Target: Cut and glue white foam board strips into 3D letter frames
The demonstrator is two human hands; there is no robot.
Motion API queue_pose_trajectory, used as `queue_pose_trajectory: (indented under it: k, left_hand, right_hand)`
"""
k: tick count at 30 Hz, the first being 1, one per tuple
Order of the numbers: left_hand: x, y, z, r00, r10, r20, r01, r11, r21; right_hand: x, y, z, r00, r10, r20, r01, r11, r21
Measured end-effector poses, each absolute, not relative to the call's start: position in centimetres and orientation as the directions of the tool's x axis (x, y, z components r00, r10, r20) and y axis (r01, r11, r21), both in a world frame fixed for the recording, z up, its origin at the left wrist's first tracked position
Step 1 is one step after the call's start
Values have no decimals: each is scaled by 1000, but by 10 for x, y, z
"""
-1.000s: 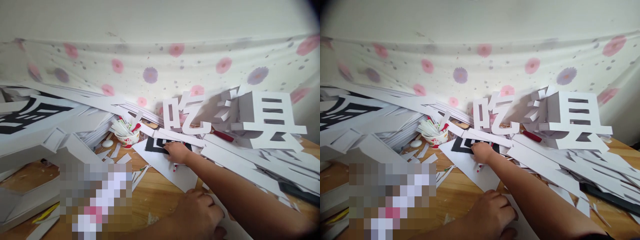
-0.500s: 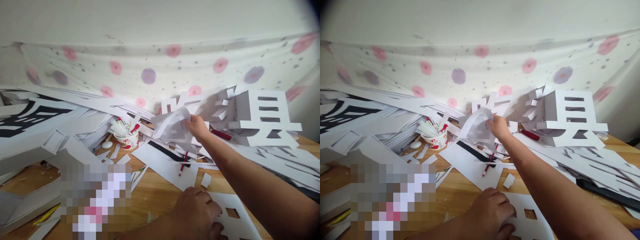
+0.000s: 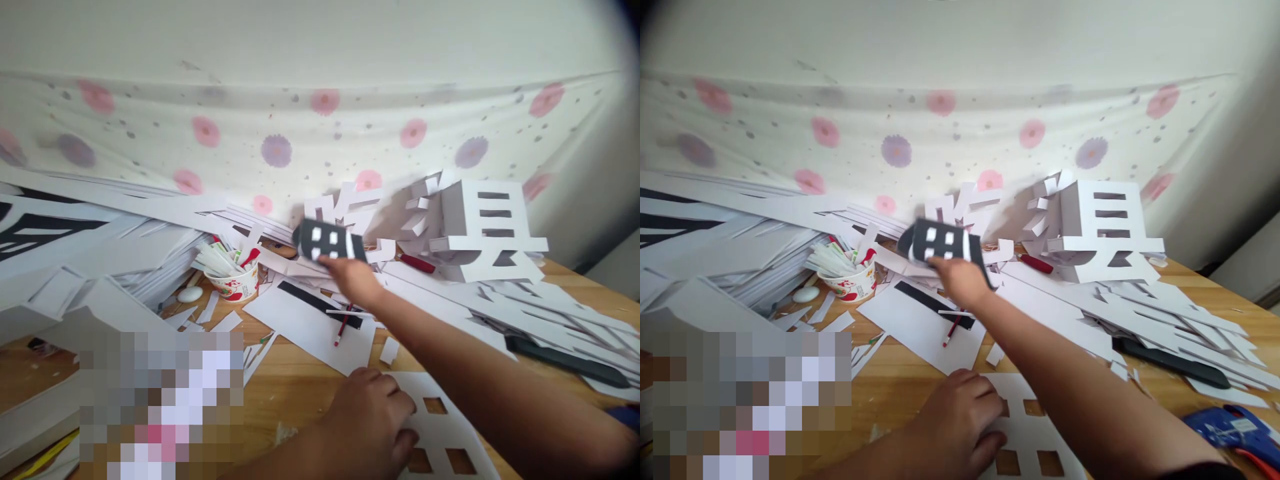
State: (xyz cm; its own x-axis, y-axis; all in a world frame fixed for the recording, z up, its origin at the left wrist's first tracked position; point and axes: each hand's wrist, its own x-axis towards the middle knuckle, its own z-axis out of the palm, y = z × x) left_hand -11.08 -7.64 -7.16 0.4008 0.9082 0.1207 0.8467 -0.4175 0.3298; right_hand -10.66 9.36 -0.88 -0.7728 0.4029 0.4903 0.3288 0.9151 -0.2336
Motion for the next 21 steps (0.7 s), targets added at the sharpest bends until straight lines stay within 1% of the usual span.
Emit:
queue_pose_trajectory:
  k: [2,4,5,6,7,8,10,12,13,14,15,17,21]
  left_hand:
    - [-111,-76,-68,392,913,114,846,-407,346]
    - [-111,-76,-65,386,917,103,841,-396,369]
    - [-111,-76,-64,386,917,97,837,-393,381]
    - [-111,-76,-63,387,917,90,834,-391,390]
    - [-111,-76,-63,387,918,83,833,-387,397]
    - [-111,-76,-63,385,920,80,832,-383,401]
    - [-111,-75,-65,379,923,73,835,-374,404]
    - [-111,-73,-68,371,927,64,843,-364,395]
    - [-111,-72,-69,376,925,55,847,-367,385]
    - [-111,-71,-70,385,922,45,850,-373,372]
    - [-111,-70,-71,394,919,36,853,-380,358]
    - [-111,-70,-72,404,914,30,856,-389,339]
    - [-112,-70,-71,387,921,34,861,-374,345]
  right_hand:
    - [-116,77,-32,-896,231,380,160,965,-207]
    - [-120,61,-46,-951,86,297,21,976,-215]
    - [-121,56,-49,-962,42,269,-21,974,-227]
    - [-121,54,-50,-967,28,252,-34,970,-241]
    - [-120,55,-50,-968,50,245,-14,967,-254]
    - [-117,61,-48,-963,111,247,42,963,-266]
    - [-110,84,-44,-911,320,260,244,927,-283]
    - [-103,113,-42,-797,546,258,478,831,-283]
    - [-100,126,-42,-740,624,251,563,779,-276]
    - [-99,136,-43,-699,674,238,621,738,-265]
    - [-99,143,-46,-676,704,220,657,710,-252]
    - [-101,145,-52,-674,716,182,681,698,-222]
    - [-108,117,-64,-744,649,162,626,761,-172]
